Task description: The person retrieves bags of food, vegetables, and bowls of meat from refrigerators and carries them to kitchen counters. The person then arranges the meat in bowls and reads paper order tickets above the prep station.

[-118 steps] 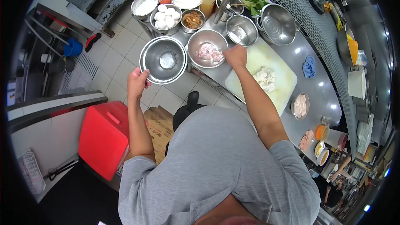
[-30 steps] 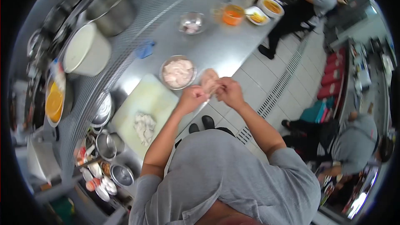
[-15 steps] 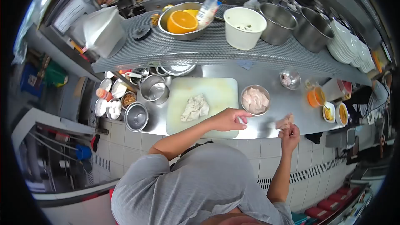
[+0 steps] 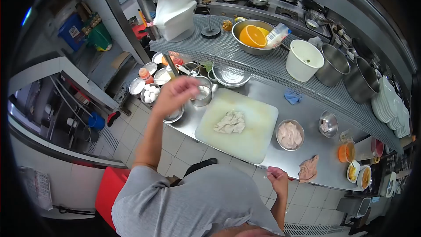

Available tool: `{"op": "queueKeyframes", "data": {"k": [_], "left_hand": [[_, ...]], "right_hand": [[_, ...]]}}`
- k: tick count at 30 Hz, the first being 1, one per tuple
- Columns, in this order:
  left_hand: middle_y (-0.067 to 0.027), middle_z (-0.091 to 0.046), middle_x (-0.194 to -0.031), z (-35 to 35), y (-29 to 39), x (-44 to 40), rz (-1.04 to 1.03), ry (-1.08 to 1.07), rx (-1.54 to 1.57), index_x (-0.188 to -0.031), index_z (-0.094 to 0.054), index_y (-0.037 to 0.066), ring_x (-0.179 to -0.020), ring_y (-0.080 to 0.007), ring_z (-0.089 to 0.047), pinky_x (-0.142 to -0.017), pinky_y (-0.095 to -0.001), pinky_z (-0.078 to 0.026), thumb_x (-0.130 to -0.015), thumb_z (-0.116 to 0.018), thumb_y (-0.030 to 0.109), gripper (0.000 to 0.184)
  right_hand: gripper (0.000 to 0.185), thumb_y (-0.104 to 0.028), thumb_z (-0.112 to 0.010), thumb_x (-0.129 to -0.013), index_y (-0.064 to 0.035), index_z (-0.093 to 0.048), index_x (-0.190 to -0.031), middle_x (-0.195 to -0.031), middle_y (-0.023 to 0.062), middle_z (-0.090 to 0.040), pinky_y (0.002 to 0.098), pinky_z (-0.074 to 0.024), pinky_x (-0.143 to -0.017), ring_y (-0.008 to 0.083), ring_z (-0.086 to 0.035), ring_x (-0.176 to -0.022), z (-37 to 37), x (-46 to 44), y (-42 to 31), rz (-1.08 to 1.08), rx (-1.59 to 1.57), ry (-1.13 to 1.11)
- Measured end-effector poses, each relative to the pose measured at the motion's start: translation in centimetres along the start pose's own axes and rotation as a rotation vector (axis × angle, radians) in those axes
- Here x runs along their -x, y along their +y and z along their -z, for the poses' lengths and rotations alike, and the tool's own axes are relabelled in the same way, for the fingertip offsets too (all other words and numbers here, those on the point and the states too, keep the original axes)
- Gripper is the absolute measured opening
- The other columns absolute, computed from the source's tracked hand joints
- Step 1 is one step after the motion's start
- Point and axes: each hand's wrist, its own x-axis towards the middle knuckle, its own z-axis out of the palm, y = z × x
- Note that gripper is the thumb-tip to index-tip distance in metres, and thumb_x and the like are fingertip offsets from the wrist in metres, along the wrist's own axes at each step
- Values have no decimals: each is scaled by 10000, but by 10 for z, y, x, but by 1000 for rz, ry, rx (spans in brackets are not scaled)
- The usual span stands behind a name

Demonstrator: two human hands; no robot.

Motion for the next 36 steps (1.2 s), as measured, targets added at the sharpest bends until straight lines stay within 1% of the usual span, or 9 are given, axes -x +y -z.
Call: {"op": "queueKeyframes", "data": {"k": [5, 8, 12, 16, 18, 22, 24, 28, 36], "left_hand": [[-46, -687, -1013, 112, 60, -33, -399, 346, -117, -1085, -623, 9, -869, -92, -632, -740, -229, -514, -925, -674, 129, 206], [-64, -679, -1025, 168, 92, -70, -548, 518, -123, -1078, -612, -2, -872, -96, -624, -781, -241, -509, -919, -691, 147, 231], [-64, -668, -1009, 230, 99, -131, -621, 447, 26, -1093, -590, -8, -874, -106, -616, -801, -253, -502, -890, -727, 142, 286], [-84, -656, -1031, 258, 93, -168, -666, 368, 60, -1139, -547, -27, -896, -127, -621, -814, -262, -508, -862, -757, 146, 388], [-96, -648, -1042, 258, 97, -169, -653, 374, 93, -1204, -484, -42, -987, -168, -647, -866, -295, -539, -908, -703, 139, 411], [-115, -653, -998, 262, 100, -178, -646, 318, 164, -1183, -451, -50, -898, -168, -663, -780, -288, -564, -891, -709, 95, 416], [-121, -659, -970, 264, 100, -186, -624, 326, 139, -1161, -445, -48, -839, -167, -670, -729, -279, -572, -878, -714, 64, 406], [-98, -659, -894, 252, 100, -179, -634, 358, 107, -1120, -446, -38, -734, -146, -648, -666, -248, -554, -835, -727, 6, 402], [-123, -645, -983, 218, 94, -154, -699, 244, 163, -1151, -434, -30, -833, -130, -639, -681, -241, -527, -783, -678, -55, 442]], "right_hand": [[260, -55, -736, -829, 13, -694, -1076, -912, 39, -713, 234, -493, -671, 74, -600, -745, -36, 0, -70, 99, -15, -43], [248, -68, -731, -835, 7, -697, -1070, -927, 56, -725, 245, -502, -688, 88, -608, -740, -69, -3, -141, 319, 209, 10], [216, -104, -717, -857, -2, -701, -1047, -948, 83, -729, 266, -514, -704, 116, -634, -780, -138, -23, -237, 709, 265, 125], [250, -136, -723, -874, 16, -690, -1069, -980, 90, -719, 273, -520, -769, 143, -663, -851, -215, -54, -354, 906, 128, 244], [308, -199, -721, -894, 18, -672, -1108, -1021, 90, -707, 275, -516, -760, 135, -654, -871, -250, -82, -416, 918, -33, 221], [437, -327, -736, -884, 20, -635, -1130, -994, 78, -685, 288, -514, -715, 154, -635, -878, -304, -129, -527, 764, -345, 92], [401, -319, -753, -868, 15, -643, -1060, -971, 78, -682, 294, -514, -689, 161, -630, -827, -324, -154, -558, 731, -455, 44], [339, -284, -747, -880, -27, -625, -1064, -961, 71, -670, 345, -493, -738, 195, -621, -819, -351, -172, -574, 710, -602, -56], [235, -171, -755, -854, -39, -653, -1019, -906, 39, -676, 288, -478, -681, 129, -594, -746, -368, -162, -557, 700, -556, -155]]}}
